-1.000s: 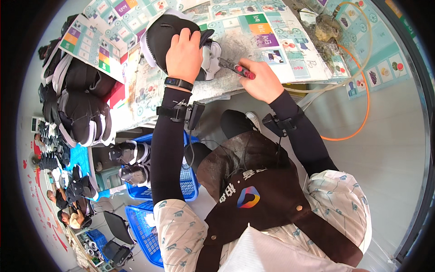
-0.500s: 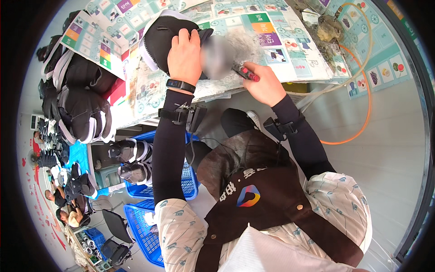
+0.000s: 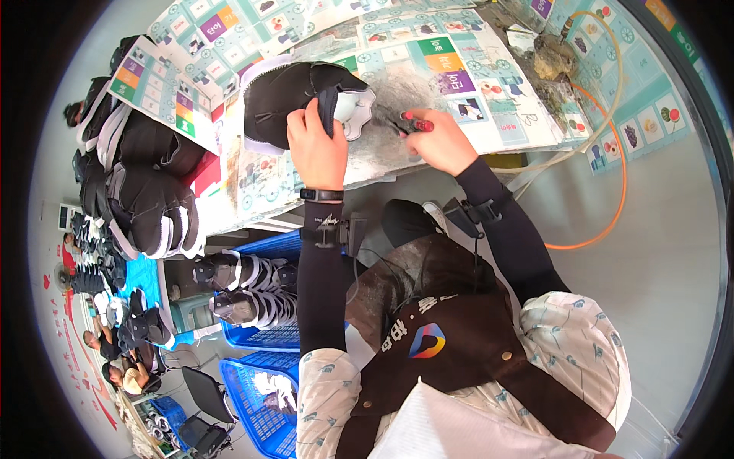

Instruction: The person uses a cleaning tool to scrub the interior and exterior of several shoes, moving each from a pile to a blue basket after finishing.

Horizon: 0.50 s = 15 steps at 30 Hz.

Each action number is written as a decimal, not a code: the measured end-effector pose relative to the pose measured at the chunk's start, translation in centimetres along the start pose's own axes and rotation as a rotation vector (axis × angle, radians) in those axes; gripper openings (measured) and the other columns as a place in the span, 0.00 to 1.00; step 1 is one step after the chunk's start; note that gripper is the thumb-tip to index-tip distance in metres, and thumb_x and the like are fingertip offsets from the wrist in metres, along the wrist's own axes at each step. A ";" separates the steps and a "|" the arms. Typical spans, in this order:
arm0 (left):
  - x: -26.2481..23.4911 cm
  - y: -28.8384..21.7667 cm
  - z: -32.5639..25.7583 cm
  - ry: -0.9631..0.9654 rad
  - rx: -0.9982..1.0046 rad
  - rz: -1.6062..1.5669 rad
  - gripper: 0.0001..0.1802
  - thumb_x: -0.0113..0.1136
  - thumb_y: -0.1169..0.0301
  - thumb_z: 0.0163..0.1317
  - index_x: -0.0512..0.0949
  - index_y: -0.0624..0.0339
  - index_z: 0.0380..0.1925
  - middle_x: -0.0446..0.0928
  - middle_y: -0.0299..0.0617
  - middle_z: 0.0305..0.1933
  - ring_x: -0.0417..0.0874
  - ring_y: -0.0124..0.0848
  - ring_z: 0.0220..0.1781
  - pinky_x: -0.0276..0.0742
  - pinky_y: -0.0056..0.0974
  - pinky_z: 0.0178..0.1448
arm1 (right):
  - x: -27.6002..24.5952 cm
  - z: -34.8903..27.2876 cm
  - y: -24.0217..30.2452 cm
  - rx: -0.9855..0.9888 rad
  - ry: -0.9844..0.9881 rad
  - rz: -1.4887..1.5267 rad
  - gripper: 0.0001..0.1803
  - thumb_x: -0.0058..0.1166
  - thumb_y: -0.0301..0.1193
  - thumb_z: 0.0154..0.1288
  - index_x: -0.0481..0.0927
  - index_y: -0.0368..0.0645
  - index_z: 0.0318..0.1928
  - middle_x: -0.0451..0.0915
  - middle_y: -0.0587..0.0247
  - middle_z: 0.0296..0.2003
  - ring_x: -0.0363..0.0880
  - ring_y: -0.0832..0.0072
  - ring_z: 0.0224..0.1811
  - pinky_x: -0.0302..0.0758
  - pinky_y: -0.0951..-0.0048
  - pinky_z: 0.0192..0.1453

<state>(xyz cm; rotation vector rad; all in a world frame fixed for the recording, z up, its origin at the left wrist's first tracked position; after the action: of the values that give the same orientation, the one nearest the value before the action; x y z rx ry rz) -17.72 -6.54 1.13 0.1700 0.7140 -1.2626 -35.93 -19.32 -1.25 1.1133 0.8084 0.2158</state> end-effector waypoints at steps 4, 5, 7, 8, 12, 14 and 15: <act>-1.2 -0.3 -0.7 0.065 -0.082 -0.082 0.23 0.68 0.72 0.60 0.80 0.62 0.56 0.77 0.54 0.51 0.83 0.57 0.50 0.80 0.54 0.53 | 0.7 0.8 -0.4 0.007 -0.033 -0.031 0.18 0.53 0.30 0.59 0.85 0.36 0.47 0.83 0.33 0.37 0.80 0.34 0.46 0.77 0.45 0.52; -1.4 -0.2 -0.8 0.063 -0.086 -0.076 0.23 0.68 0.72 0.60 0.80 0.62 0.56 0.77 0.54 0.51 0.83 0.57 0.50 0.80 0.54 0.53 | 0.6 0.9 -0.2 -0.013 -0.036 -0.073 0.17 0.52 0.30 0.59 0.85 0.36 0.46 0.83 0.33 0.37 0.80 0.34 0.46 0.77 0.45 0.53; -1.4 -0.2 -1.0 0.073 -0.110 -0.115 0.20 0.67 0.70 0.62 0.81 0.62 0.54 0.78 0.54 0.49 0.83 0.57 0.48 0.81 0.53 0.51 | 0.9 0.8 -0.1 0.015 0.024 -0.058 0.20 0.51 0.30 0.59 0.86 0.36 0.49 0.83 0.33 0.38 0.81 0.34 0.46 0.78 0.46 0.54; -1.6 -0.2 -1.1 0.060 -0.121 -0.117 0.18 0.68 0.69 0.64 0.82 0.63 0.52 0.79 0.53 0.47 0.84 0.56 0.46 0.82 0.52 0.50 | 1.1 0.8 -0.2 0.021 0.014 -0.070 0.22 0.51 0.30 0.58 0.86 0.35 0.51 0.83 0.32 0.38 0.81 0.35 0.47 0.78 0.48 0.55; -2.5 0.8 -2.1 0.121 -0.214 -0.133 0.17 0.68 0.66 0.64 0.84 0.63 0.49 0.81 0.50 0.45 0.86 0.52 0.43 0.82 0.49 0.48 | 0.8 0.7 -1.2 0.064 -0.063 -0.042 0.27 0.52 0.31 0.56 0.85 0.35 0.57 0.83 0.30 0.40 0.82 0.36 0.48 0.79 0.50 0.57; -2.8 0.9 -2.6 0.101 -0.212 -0.175 0.16 0.69 0.67 0.64 0.84 0.63 0.49 0.82 0.49 0.44 0.86 0.52 0.43 0.82 0.49 0.47 | 1.0 1.0 -1.9 0.090 0.024 -0.025 0.26 0.58 0.29 0.56 0.84 0.32 0.56 0.83 0.39 0.34 0.82 0.50 0.39 0.78 0.58 0.48; -3.2 0.9 -2.8 0.080 -0.212 -0.210 0.16 0.69 0.67 0.64 0.85 0.63 0.49 0.82 0.49 0.43 0.86 0.51 0.42 0.81 0.48 0.46 | 1.6 1.0 -2.3 0.114 0.117 -0.005 0.26 0.63 0.28 0.55 0.84 0.29 0.56 0.84 0.48 0.28 0.83 0.65 0.29 0.78 0.66 0.40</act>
<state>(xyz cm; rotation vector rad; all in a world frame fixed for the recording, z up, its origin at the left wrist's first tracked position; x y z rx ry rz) -18.38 -2.29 0.49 -0.0293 0.9487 -1.3745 -34.69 -20.24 -3.74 1.2141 0.9372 0.2348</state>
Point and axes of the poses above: each hand's wrist, its own z-axis towards the middle knuckle, its own x-axis out of the palm, y = z × x, the point moved 6 cm from there along z, towards the middle knuckle
